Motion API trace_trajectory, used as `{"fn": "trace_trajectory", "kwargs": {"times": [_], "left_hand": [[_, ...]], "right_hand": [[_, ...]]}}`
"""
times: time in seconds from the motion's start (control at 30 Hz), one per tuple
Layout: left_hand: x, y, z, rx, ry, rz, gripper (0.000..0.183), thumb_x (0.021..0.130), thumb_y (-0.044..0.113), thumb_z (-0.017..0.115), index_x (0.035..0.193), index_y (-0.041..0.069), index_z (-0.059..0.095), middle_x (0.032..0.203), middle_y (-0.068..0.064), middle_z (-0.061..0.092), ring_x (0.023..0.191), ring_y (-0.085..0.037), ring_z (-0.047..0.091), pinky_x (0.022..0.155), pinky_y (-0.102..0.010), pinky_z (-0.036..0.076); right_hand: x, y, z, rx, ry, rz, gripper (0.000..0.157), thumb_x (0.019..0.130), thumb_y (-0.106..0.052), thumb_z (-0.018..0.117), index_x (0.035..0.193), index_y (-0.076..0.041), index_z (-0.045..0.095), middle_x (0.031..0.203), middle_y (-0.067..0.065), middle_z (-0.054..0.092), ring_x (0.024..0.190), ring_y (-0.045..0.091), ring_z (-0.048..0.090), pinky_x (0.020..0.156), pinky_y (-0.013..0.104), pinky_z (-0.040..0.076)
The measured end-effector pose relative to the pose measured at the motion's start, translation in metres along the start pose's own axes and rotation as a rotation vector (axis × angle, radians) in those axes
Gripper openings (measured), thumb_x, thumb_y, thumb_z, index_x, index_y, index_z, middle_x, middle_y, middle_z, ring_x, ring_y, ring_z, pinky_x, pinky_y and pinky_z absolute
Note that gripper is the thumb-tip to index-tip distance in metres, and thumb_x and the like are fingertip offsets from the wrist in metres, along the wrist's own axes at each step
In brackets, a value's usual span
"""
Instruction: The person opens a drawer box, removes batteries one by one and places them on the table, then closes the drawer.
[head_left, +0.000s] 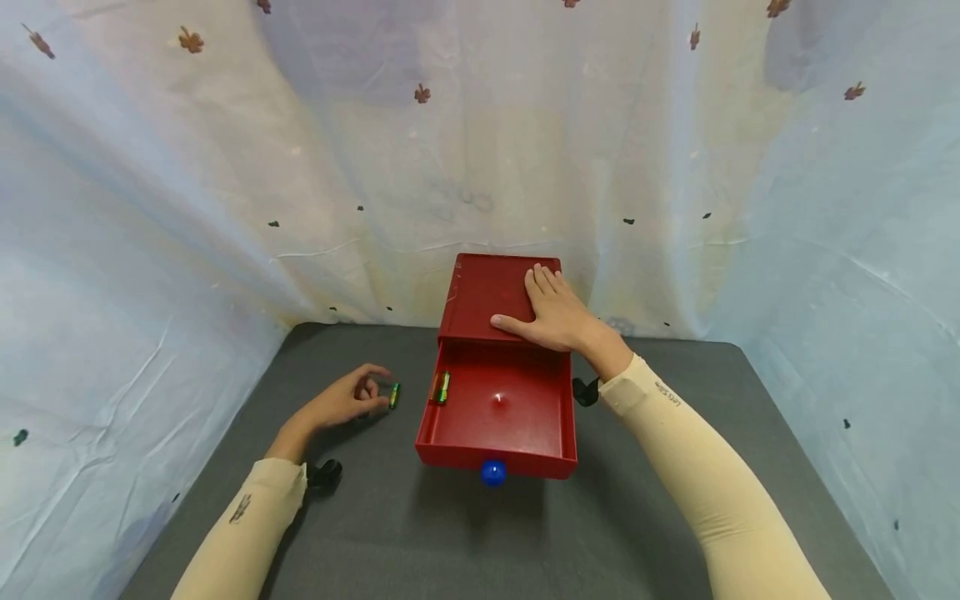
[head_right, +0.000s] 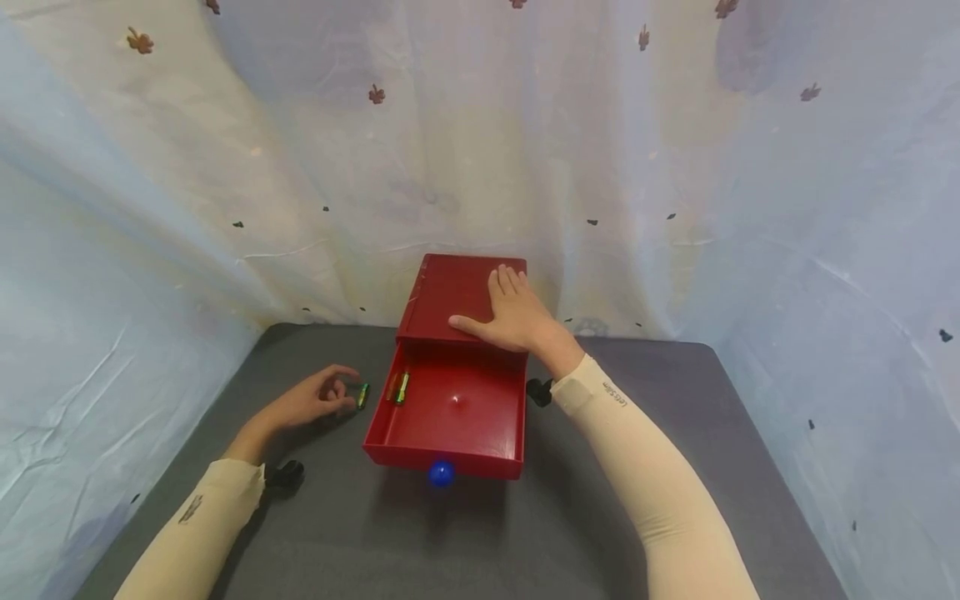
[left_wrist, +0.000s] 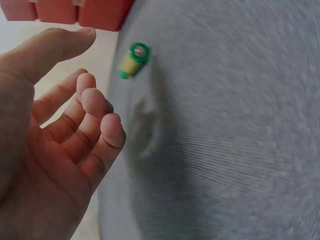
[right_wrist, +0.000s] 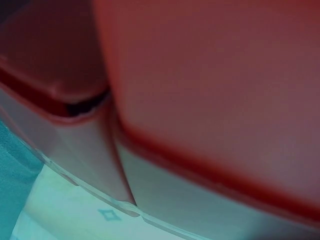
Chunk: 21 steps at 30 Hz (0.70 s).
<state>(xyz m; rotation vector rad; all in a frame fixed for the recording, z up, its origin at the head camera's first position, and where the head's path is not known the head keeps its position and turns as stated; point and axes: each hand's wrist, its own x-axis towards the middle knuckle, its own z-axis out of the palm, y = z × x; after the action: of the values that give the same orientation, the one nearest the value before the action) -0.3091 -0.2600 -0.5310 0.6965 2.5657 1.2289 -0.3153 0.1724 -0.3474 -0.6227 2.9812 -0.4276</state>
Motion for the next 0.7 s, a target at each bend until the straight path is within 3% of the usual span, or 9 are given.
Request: {"fn": "trace_trajectory", "kwargs": {"times": [0.17, 0.4, 0.7], "left_hand": [[-0.004, 0.018, -0.006, 0.015, 0.029, 0.031, 0.054, 0.103, 0.02, 0.076, 0.148, 0.003, 0.053, 0.094, -0.006, 0.063, 0.067, -0.013, 0.056, 0.059, -0.03, 0.051], [-0.01, 0.05, -0.012, 0.034, 0.058, 0.088, 0.046, 0.104, 0.022, 0.075, 0.145, 0.015, 0.056, 0.095, -0.005, 0.062, 0.071, -0.016, 0.056, 0.064, -0.029, 0.049], [-0.018, 0.1, -0.015, 0.042, 0.08, 0.168, 0.047, 0.102, 0.025, 0.078, 0.144, 0.024, 0.056, 0.095, 0.0, 0.062, 0.076, -0.017, 0.059, 0.07, -0.03, 0.051]], "right_hand": [[-0.001, 0.0, -0.001, 0.002, -0.006, 0.005, 0.115, 0.099, -0.081, 0.044, 0.17, 0.0, 0.005, 0.179, 0.019, 0.0, 0.167, 0.033, -0.004, 0.133, 0.047, -0.004], [-0.002, -0.001, -0.002, -0.001, -0.01, 0.013, 0.113, 0.099, -0.08, 0.043, 0.17, 0.0, 0.005, 0.179, 0.019, 0.001, 0.167, 0.033, -0.003, 0.133, 0.046, -0.003], [-0.002, -0.003, -0.001, -0.001, 0.001, 0.012, 0.114, 0.099, -0.08, 0.045, 0.17, 0.0, 0.006, 0.179, 0.019, 0.002, 0.167, 0.034, -0.002, 0.133, 0.047, -0.003]]}}
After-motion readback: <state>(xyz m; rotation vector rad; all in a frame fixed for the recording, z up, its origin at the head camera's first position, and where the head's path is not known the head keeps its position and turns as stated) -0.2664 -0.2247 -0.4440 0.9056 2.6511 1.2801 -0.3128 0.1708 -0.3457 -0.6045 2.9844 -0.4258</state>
